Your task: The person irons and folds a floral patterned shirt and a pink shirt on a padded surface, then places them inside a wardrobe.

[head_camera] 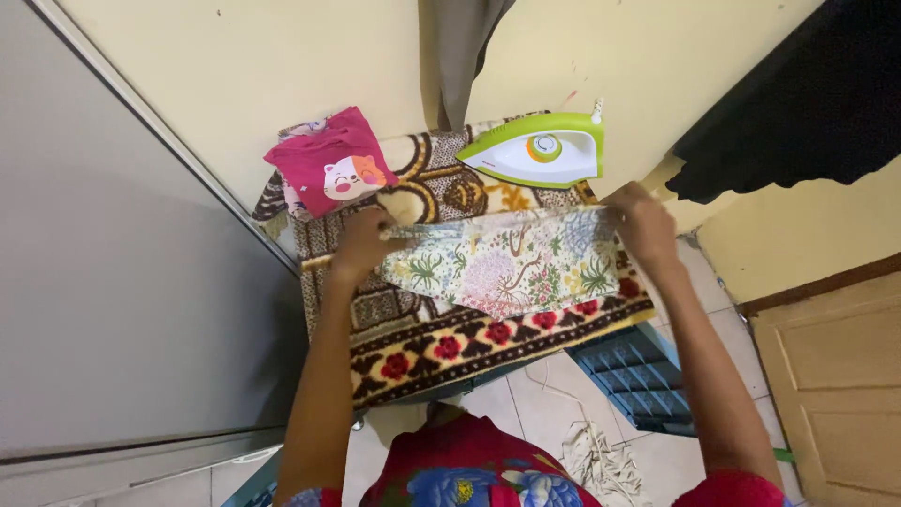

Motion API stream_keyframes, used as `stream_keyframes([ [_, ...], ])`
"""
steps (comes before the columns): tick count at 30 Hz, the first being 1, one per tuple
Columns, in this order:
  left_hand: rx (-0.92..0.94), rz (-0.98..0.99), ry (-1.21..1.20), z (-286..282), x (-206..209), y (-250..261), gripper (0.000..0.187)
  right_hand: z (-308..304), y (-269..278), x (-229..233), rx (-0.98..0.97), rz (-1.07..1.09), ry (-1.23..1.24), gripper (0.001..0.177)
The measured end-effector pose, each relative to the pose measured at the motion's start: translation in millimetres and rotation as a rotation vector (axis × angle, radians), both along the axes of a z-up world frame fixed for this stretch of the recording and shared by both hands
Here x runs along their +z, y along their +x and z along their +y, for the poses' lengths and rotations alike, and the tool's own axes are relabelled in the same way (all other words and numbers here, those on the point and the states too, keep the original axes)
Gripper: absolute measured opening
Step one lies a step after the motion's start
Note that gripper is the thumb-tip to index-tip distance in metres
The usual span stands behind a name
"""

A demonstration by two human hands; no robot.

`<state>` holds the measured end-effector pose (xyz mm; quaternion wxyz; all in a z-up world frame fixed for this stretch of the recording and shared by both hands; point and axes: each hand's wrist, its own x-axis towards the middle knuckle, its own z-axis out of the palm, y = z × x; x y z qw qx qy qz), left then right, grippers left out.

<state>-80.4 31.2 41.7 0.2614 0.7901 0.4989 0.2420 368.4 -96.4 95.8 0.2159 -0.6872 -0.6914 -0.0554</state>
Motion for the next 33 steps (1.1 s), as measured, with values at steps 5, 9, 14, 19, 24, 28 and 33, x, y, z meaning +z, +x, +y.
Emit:
stream_keyframes([
  [5, -0.114, -0.288, -0.113, -3, 71, -2, 0.034, -3, 37, 35, 0.027, 0.416, 0.091, 0.025],
  [9, -0.225, -0.509, 0.025, -29, 131, -4, 0.025, -34, 24, 75, 0.035, 0.630, 0.212, 0.022],
  [14, -0.182, -0.324, 0.037, -61, 107, -15, 0.028, -72, 34, 16, 0.024, 0.496, 0.110, 0.018],
  [19, -0.328, 0.007, 0.244, -89, 24, -38, 0.022, -112, 16, -30, 0.108, 0.333, -0.201, 0.020],
  [24, -0.373, -0.138, 0.133, -98, 62, -39, 0.024, -107, 10, 27, 0.254, 0.249, -0.351, 0.023],
  [28, -0.150, -0.212, -0.059, -64, 63, -20, 0.044, -65, -20, 45, -0.084, 0.388, -0.407, 0.038],
  [33, -0.038, 0.101, -0.129, -43, 44, 28, 0.060, -28, -80, -28, 0.324, 0.166, -0.229, 0.068],
])
